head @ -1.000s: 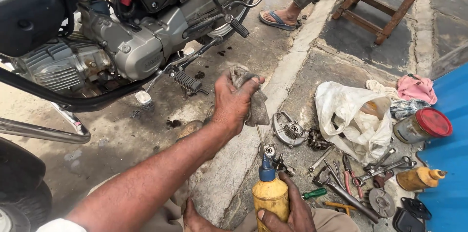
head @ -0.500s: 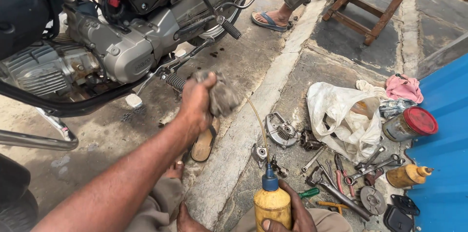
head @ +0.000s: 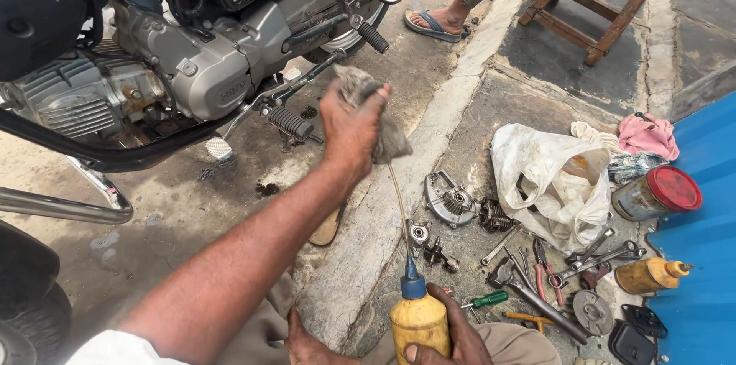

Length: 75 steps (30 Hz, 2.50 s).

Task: The recorder is cleaning and inspecting a motorcycle piston and connecting rod as part of an engine repair.

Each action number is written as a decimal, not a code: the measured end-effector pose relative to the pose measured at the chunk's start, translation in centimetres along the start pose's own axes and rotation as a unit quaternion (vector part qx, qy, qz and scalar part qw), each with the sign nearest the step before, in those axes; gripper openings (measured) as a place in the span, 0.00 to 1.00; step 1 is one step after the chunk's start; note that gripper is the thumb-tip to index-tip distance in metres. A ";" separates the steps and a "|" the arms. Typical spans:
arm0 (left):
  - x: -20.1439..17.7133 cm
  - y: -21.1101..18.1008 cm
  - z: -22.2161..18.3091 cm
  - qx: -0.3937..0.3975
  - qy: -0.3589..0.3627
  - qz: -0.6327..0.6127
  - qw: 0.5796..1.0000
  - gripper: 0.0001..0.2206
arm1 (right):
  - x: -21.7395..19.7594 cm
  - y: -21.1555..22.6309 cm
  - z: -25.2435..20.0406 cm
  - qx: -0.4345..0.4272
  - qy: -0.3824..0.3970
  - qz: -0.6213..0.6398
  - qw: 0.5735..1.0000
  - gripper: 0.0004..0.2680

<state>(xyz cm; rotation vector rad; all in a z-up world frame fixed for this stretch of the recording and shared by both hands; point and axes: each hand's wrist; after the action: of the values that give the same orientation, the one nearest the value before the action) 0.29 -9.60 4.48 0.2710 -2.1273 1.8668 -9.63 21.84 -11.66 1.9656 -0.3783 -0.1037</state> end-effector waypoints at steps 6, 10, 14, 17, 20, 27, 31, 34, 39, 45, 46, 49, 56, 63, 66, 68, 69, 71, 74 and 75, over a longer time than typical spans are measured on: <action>-3.4 0.0 3.9 0.050 -0.052 0.039 0.997 0.14 | -5.1 -4.8 -0.2 -0.076 0.047 -0.018 0.996 0.40; -2.7 2.5 -1.3 -0.154 0.042 -0.047 0.986 0.15 | -1.2 1.7 -0.7 -0.048 -0.023 0.014 0.999 0.39; -1.8 7.5 -4.4 -0.223 0.127 -0.086 0.963 0.36 | 2.5 5.3 -0.5 -0.020 -0.029 0.039 0.999 0.37; -1.2 9.1 -5.9 -0.233 0.163 -0.013 0.959 0.53 | 4.2 7.7 -0.4 0.008 -0.061 0.016 0.998 0.36; -0.8 7.4 -7.9 -0.214 0.250 0.010 0.944 0.53 | 4.1 8.6 -0.3 0.007 -0.088 0.037 0.995 0.36; 0.1 8.5 -9.4 -0.113 0.299 0.029 0.947 0.22 | 3.9 9.4 -0.1 0.008 -0.116 -0.037 0.992 0.38; 1.8 6.5 -5.9 -0.070 0.232 0.067 0.968 0.17 | 4.1 7.4 -1.0 -0.029 -0.091 -0.039 0.995 0.36; 2.3 4.0 -2.3 -0.056 0.146 0.051 0.986 0.19 | 3.0 5.1 -1.8 -0.060 -0.087 -0.094 0.990 0.36; -0.8 -0.3 2.9 0.013 0.026 -0.021 0.999 0.18 | -1.3 -0.4 -3.6 -0.051 -0.041 0.022 0.998 0.36; -1.6 9.6 -7.9 -0.106 0.440 0.479 0.752 0.22 | -6.9 5.1 -9.5 -0.103 -0.262 -0.034 0.959 0.35; -1.2 11.9 -9.7 -0.113 0.449 0.477 0.747 0.22 | -7.6 5.3 -9.8 -0.094 -0.270 -0.033 0.958 0.35; -0.6 19.0 -13.8 -0.133 0.474 0.553 0.672 0.22 | -9.6 6.1 -10.6 -0.068 -0.342 -0.206 0.914 0.37; 1.8 27.4 -13.1 -0.009 0.506 0.677 0.534 0.24 | -12.7 5.5 -12.3 0.077 -0.381 -0.448 0.805 0.39; 4.6 31.8 -9.2 0.208 0.529 0.743 0.353 0.18 | -14.0 5.1 -13.4 0.010 -0.327 -0.538 0.777 0.36; 4.9 29.6 -9.3 0.187 0.529 0.738 0.374 0.21 | -14.4 5.2 -14.7 0.026 -0.345 -0.524 0.778 0.35; 3.5 35.5 -8.4 0.237 0.519 0.712 0.409 0.17 | -15.0 4.7 -15.4 0.055 -0.352 -0.519 0.777 0.37; 3.0 38.3 -7.7 0.283 0.502 0.685 0.446 0.14 | -15.4 4.6 -15.5 0.078 -0.356 -0.516 0.775 0.38; 2.9 37.9 -7.4 0.284 0.518 0.686 0.425 0.13 | -15.5 4.6 -15.8 0.084 -0.362 -0.491 0.788 0.38; 3.8 34.2 -7.8 0.230 0.544 0.662 0.460 0.12 | -14.7 5.6 -16.2 0.088 -0.372 -0.440 0.813 0.37; 4.5 32.2 -7.6 0.182 0.550 0.634 0.512 0.12 | -14.3 6.1 -16.1 0.078 -0.380 -0.411 0.825 0.36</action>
<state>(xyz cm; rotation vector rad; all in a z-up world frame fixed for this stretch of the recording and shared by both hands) -13.89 2.62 -23.18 -2.2807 -0.7253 1.8649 -20.53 38.11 -0.87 2.0494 0.0014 -1.4840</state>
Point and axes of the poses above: each hand's wrist, its own z-axis towards the middle knuckle, its own x-axis out of the palm, y = z × x, and after that the axes turned 2 degrees about -x, right-handed
